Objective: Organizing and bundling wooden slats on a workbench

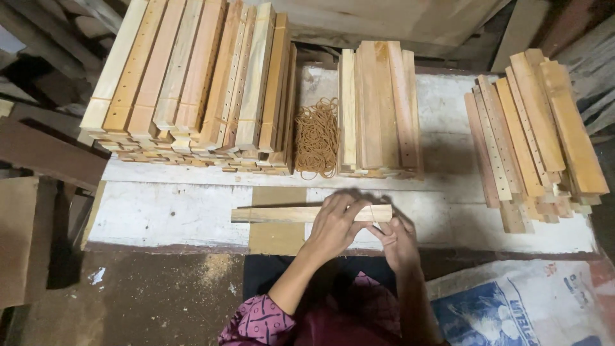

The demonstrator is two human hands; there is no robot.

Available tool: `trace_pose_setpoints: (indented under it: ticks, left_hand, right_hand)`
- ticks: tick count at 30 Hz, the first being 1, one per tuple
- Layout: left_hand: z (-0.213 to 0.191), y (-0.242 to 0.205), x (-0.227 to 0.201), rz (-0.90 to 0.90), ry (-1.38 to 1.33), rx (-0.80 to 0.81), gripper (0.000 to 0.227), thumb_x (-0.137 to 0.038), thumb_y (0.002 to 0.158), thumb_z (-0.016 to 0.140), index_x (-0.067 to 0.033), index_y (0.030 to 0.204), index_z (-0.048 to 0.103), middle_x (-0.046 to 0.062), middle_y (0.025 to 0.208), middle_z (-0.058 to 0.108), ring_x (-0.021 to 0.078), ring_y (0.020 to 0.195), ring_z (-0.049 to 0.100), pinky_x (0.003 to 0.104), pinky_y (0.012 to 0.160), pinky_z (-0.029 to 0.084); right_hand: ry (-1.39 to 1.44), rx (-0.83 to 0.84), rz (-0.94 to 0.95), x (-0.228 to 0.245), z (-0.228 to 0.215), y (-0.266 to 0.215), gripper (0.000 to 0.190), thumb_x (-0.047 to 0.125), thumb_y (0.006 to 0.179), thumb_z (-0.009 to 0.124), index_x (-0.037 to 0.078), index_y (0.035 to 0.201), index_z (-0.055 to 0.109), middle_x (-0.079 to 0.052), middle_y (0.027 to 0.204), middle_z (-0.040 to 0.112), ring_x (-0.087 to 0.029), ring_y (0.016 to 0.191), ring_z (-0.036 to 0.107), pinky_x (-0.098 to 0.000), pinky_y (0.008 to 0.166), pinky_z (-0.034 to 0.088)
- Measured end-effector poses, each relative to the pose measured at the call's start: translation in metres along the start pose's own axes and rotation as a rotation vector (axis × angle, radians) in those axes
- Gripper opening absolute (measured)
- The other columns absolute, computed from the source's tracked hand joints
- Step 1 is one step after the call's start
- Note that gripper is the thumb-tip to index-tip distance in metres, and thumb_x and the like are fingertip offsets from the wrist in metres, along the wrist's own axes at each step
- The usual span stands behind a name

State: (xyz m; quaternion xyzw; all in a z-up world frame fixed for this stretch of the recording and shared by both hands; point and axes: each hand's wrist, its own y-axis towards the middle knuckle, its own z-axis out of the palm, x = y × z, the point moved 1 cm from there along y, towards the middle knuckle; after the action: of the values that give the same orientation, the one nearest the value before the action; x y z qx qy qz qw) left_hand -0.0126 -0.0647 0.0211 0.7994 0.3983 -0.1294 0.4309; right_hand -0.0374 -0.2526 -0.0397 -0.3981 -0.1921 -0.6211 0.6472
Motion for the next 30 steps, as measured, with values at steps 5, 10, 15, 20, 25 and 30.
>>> trace_pose_setpoints:
  ticks: [5,10,15,20,25,30]
  left_hand:
    - [0.0,-0.003,-0.003,0.004,-0.045,0.047,0.046,-0.03,0.083,0.078,-0.0115,0.123,0.067,0.008,0.09,0.058,0.0303,0.091,0.064,0.046,0.099,0.048]
    - [0.012,-0.014,0.002,-0.066,-0.109,0.08,0.05,-0.027,0.077,0.083,-0.01,0.12,0.063,0.008,0.091,0.063,0.0301,0.094,0.067,0.046,0.101,0.047]
    - [0.037,-0.019,0.02,-0.138,-0.002,0.163,0.046,-0.027,0.077,0.084,-0.0145,0.115,0.061,0.007,0.093,0.068,0.0291,0.099,0.069,0.046,0.103,0.044]
    - [0.043,-0.018,0.026,-0.195,-0.005,0.216,0.046,-0.025,0.077,0.084,-0.0138,0.116,0.062,0.007,0.094,0.07,0.0286,0.101,0.069,0.046,0.106,0.042]
    - [0.034,-0.017,0.028,-0.208,-0.078,0.265,0.042,-0.018,0.083,0.08,-0.0134,0.113,0.052,0.01,0.09,0.068,0.0315,0.097,0.068,0.046,0.103,0.045]
    - [0.024,-0.011,0.027,-0.175,-0.12,0.325,0.041,-0.011,0.079,0.079,-0.0069,0.108,0.05,0.019,0.089,0.068,0.0398,0.097,0.067,0.051,0.1,0.046]
  right_hand:
    - [-0.392,0.106,-0.095,0.013,-0.022,0.033,0.027,0.009,0.091,0.071,0.005,0.117,0.074,-0.016,0.124,0.073,-0.031,0.105,0.073,-0.0517,0.091,0.06]
    - [-0.737,0.274,-0.172,0.034,-0.003,0.039,0.019,0.006,0.088,0.078,0.001,0.106,0.08,-0.014,0.102,0.081,-0.016,0.094,0.072,-0.037,0.086,0.058]
    - [-0.973,0.384,-0.33,0.039,-0.042,0.056,0.042,0.004,0.077,0.086,-0.003,0.116,0.072,-0.019,0.111,0.067,-0.037,0.11,0.067,-0.0525,0.097,0.054]
    - [-1.385,0.593,-0.597,0.057,0.007,0.036,0.055,0.017,0.071,0.089,0.014,0.124,0.076,-0.006,0.119,0.076,-0.034,0.108,0.065,-0.0455,0.094,0.051]
    - [-1.331,0.615,-0.606,0.051,0.015,0.041,0.047,0.015,0.067,0.091,0.013,0.112,0.081,-0.009,0.103,0.081,-0.035,0.092,0.069,-0.0448,0.081,0.053]
    - [-1.302,0.592,-0.606,0.037,0.003,0.049,0.045,0.019,0.065,0.093,0.015,0.109,0.082,-0.006,0.097,0.081,-0.033,0.086,0.068,-0.0421,0.076,0.052]
